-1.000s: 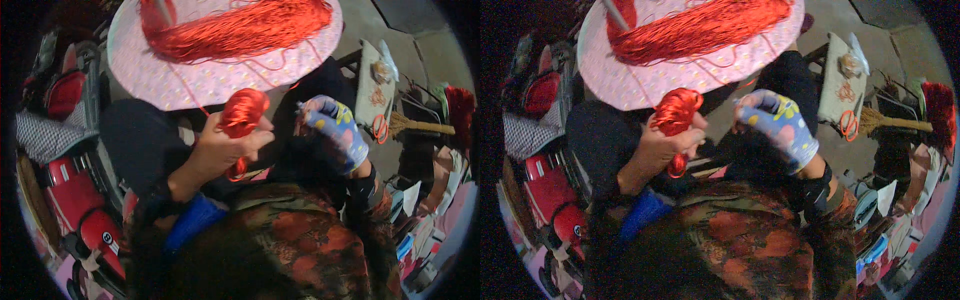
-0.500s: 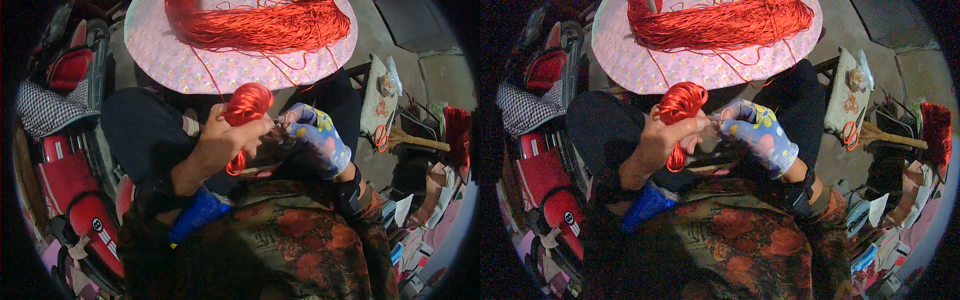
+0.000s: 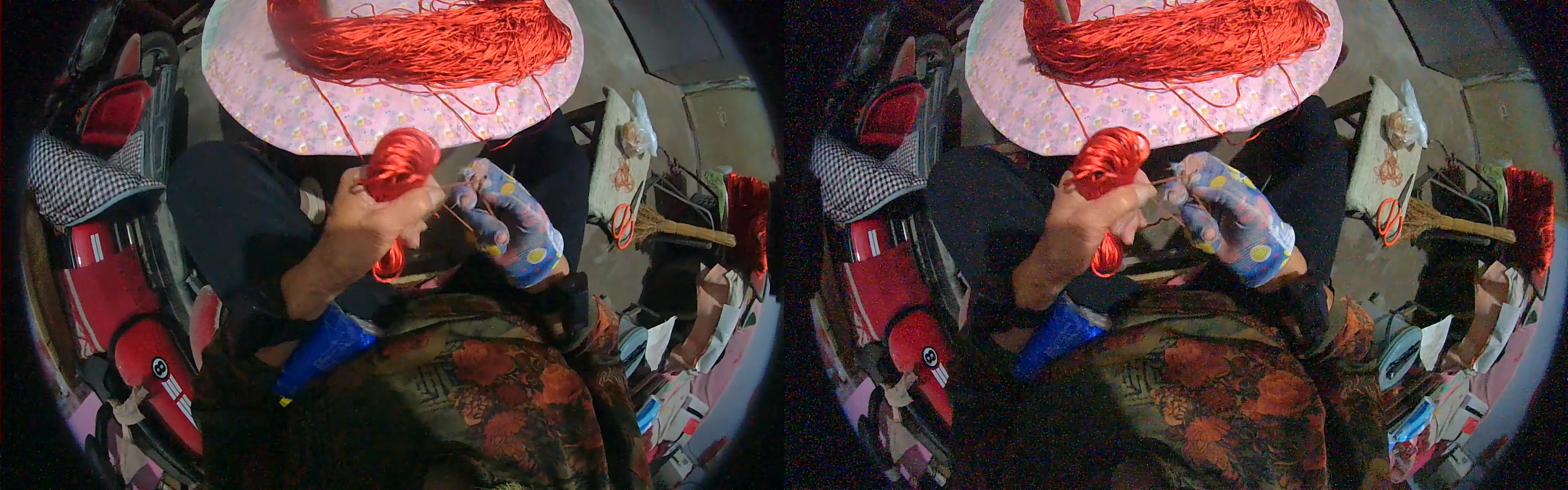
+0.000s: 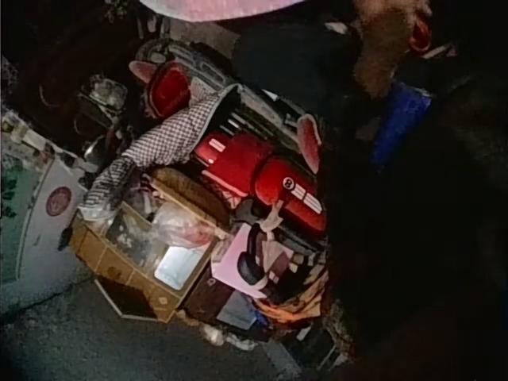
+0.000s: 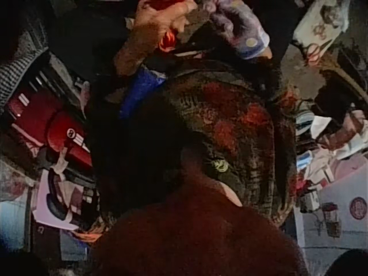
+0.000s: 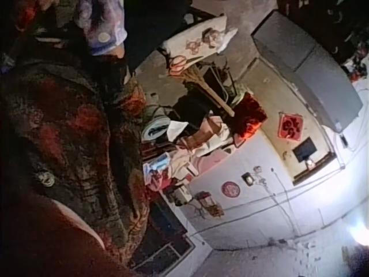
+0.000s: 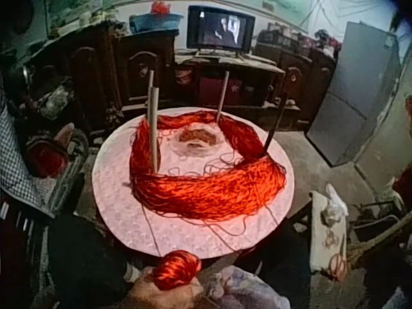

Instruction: Winding red wire or string around a blue component package.

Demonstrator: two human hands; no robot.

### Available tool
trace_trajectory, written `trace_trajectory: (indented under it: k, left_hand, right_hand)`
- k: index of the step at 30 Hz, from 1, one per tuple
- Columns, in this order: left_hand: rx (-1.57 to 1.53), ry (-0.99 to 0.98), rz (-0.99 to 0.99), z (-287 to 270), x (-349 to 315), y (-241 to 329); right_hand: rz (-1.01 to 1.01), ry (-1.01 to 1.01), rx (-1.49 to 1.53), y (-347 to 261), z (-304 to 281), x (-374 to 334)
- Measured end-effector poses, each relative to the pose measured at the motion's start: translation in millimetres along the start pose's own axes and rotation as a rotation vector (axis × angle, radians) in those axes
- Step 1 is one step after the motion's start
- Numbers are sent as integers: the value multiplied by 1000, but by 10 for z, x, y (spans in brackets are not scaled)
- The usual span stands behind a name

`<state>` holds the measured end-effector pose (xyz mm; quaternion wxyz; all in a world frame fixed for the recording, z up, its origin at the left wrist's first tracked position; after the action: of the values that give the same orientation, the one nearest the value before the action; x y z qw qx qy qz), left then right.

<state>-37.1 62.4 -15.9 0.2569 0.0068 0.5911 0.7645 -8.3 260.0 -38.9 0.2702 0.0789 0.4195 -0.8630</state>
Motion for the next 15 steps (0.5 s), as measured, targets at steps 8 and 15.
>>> trace_trajectory:
  k: [8, 15]
  left_hand:
    - [-46, 56, 27, -4, -19, -47]
    - [9, -99, -210, -16, -10, -52]
  right_hand:
    - [455, -230, -220, -227, -22, -132]
    - [-269, 101, -882, -269, 157, -198]
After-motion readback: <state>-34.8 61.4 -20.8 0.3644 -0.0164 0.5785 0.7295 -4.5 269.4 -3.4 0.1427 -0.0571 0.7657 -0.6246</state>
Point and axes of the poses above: each hand's wrist, its own x-axis towards the middle knuckle, its own z-axis out of the palm, y = z × x, the point moved 1 cm from there along x, towards the middle knuckle, and after that the axes turned 7 degrees about z, right-handed, at the moved point
